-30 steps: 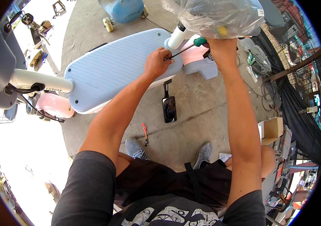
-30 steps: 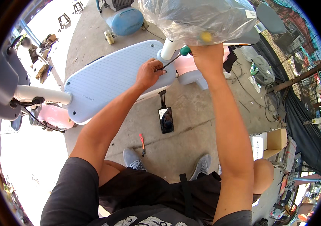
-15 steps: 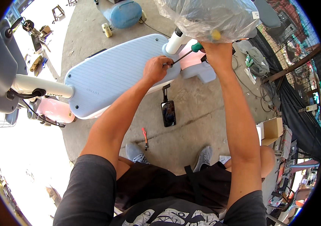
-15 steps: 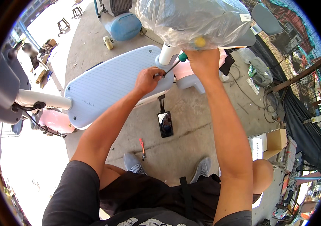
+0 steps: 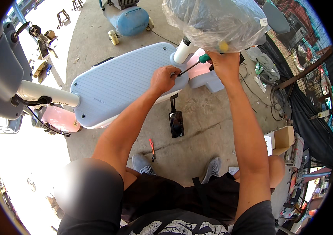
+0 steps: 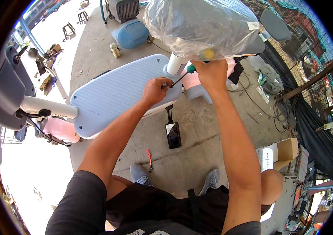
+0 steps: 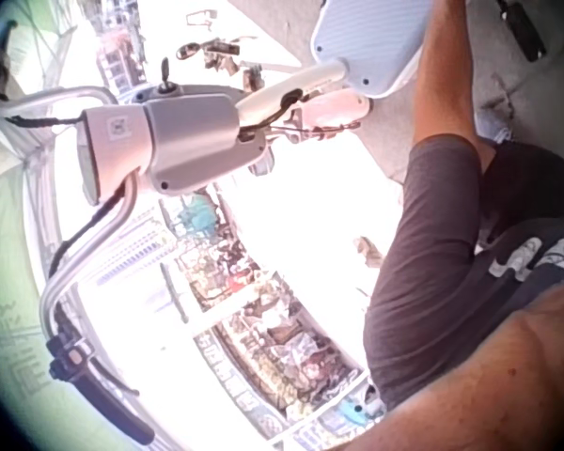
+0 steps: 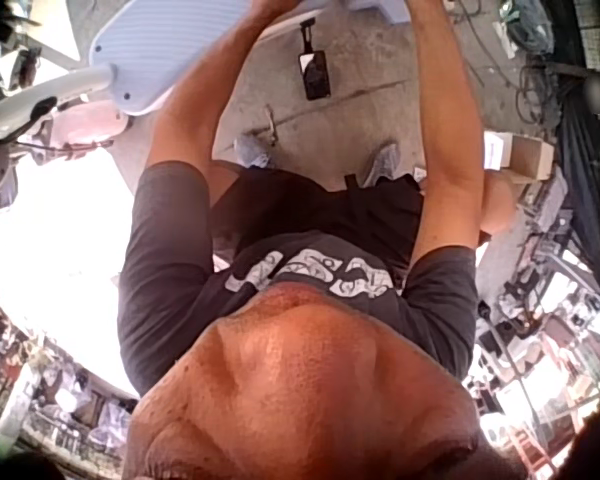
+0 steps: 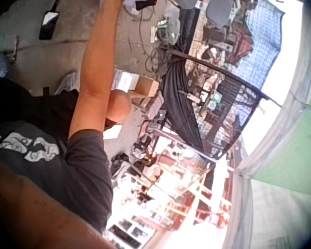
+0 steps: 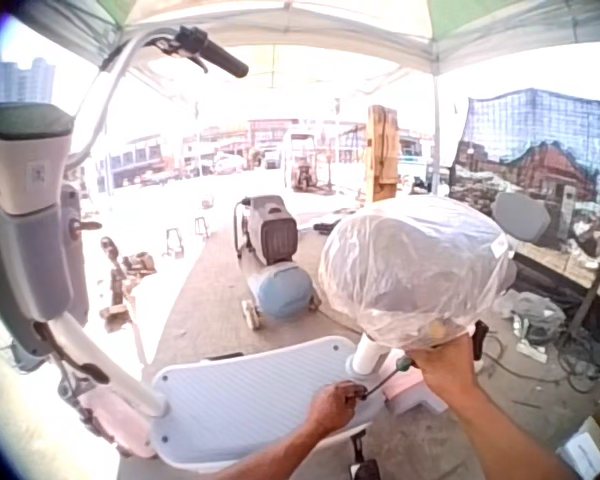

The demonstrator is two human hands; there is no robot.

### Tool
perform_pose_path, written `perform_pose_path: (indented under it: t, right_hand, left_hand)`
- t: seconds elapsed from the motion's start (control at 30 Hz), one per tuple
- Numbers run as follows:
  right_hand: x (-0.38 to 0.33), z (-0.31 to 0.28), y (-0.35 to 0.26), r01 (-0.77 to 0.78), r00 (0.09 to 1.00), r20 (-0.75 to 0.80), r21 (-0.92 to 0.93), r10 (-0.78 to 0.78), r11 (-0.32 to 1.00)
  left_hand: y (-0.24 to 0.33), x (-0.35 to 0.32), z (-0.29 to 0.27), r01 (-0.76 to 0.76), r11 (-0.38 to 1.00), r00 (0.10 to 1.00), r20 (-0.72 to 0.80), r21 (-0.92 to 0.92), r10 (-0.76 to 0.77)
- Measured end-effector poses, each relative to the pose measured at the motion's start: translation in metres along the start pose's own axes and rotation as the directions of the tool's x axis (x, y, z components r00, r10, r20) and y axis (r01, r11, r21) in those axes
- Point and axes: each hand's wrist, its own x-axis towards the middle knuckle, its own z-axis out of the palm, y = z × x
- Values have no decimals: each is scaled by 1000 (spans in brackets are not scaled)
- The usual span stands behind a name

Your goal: The person uses a screwdriver to tighten screws on the footboard of a light blue and pink scooter. They repeatedly adjust the footboard and secure it to the scooter's frame.

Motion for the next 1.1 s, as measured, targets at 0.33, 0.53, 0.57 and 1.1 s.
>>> perform_pose_path:
  t: [0.33, 0.53, 0.57, 1.1]
  right_hand:
    - [-7, 9, -18, 18, 996, 91, -115, -8, 993]
    - [-5, 19, -17, 224, 965, 222, -442, -136, 869]
    - [-5, 19, -20, 233, 964, 235, -523, -124, 820]
    - [7, 24, -21, 364, 931, 216, -503, -293, 784]
  left_hand:
    - [4, -4, 3, 58, 998, 998, 25, 8, -58]
    - [4, -10, 1, 17, 1000, 1000, 10, 23, -17]
    - [12, -12, 8, 14, 1000, 1000, 13, 4, -14]
    - [7, -2, 1, -55, 998, 997, -45, 6, 55]
